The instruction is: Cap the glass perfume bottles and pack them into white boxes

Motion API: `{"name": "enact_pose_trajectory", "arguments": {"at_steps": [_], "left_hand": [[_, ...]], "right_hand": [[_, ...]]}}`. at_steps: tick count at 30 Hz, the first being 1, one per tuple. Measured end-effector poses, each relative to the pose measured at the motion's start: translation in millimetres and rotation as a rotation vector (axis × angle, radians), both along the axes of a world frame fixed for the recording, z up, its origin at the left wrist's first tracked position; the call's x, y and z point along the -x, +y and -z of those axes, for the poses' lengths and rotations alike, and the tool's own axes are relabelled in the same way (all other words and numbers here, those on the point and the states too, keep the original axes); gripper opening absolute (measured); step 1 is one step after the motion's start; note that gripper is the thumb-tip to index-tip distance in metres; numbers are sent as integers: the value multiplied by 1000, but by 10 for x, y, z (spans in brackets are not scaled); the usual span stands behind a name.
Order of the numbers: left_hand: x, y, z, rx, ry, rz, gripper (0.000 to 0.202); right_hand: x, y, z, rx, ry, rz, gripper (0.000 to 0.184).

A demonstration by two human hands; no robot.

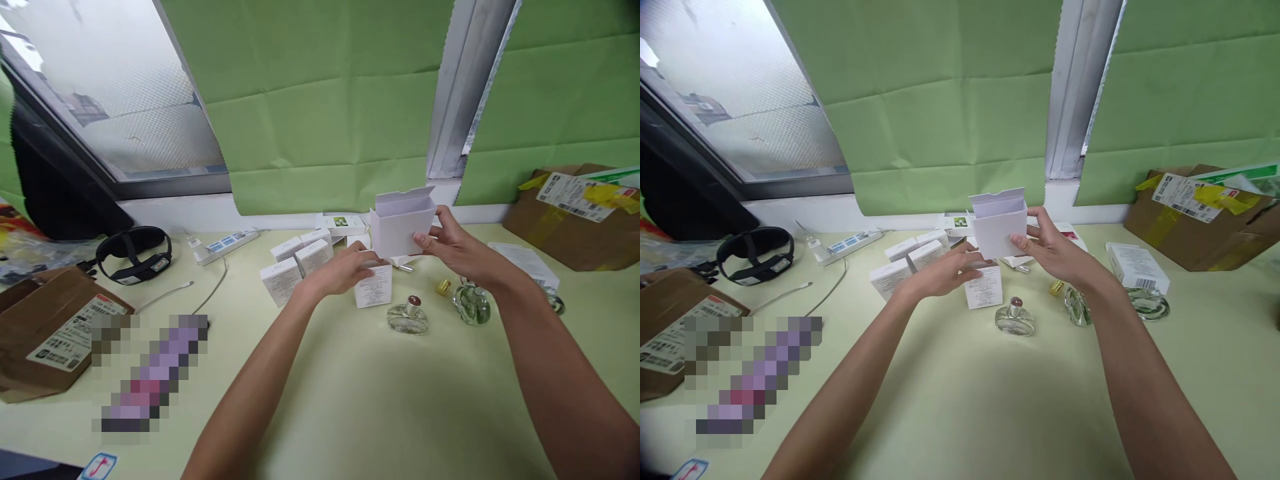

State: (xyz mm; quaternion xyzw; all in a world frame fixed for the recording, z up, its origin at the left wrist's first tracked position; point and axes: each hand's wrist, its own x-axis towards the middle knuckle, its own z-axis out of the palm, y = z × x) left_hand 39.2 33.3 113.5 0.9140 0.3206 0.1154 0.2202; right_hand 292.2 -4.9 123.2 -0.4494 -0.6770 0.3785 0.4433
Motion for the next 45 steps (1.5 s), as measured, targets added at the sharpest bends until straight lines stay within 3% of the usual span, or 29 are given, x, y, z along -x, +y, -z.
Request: {"name": "enact_pose_trajectory", "arguments": {"at_steps": [8, 15, 25, 31, 39, 45], "left_hand": [[-44, 13, 69, -26, 34, 84, 43], [-57, 49, 110, -38, -57, 128, 44], [-50, 41, 101, -24, -77, 129, 38], [67, 106, 7, 67, -62, -5, 29], [208, 84, -124, 220, -113, -205, 26], [203, 57, -118, 243, -170, -155, 28]], "right_hand": [[28, -33, 1, 56, 17, -61, 51], [178, 93, 137, -97, -5, -112, 52], [219, 110, 163, -144, -64, -121, 48], [66, 168, 227, -80, -74, -79, 62], [95, 132, 203, -31, -67, -98, 44], [124, 110, 166, -51, -126, -119, 38]]}}
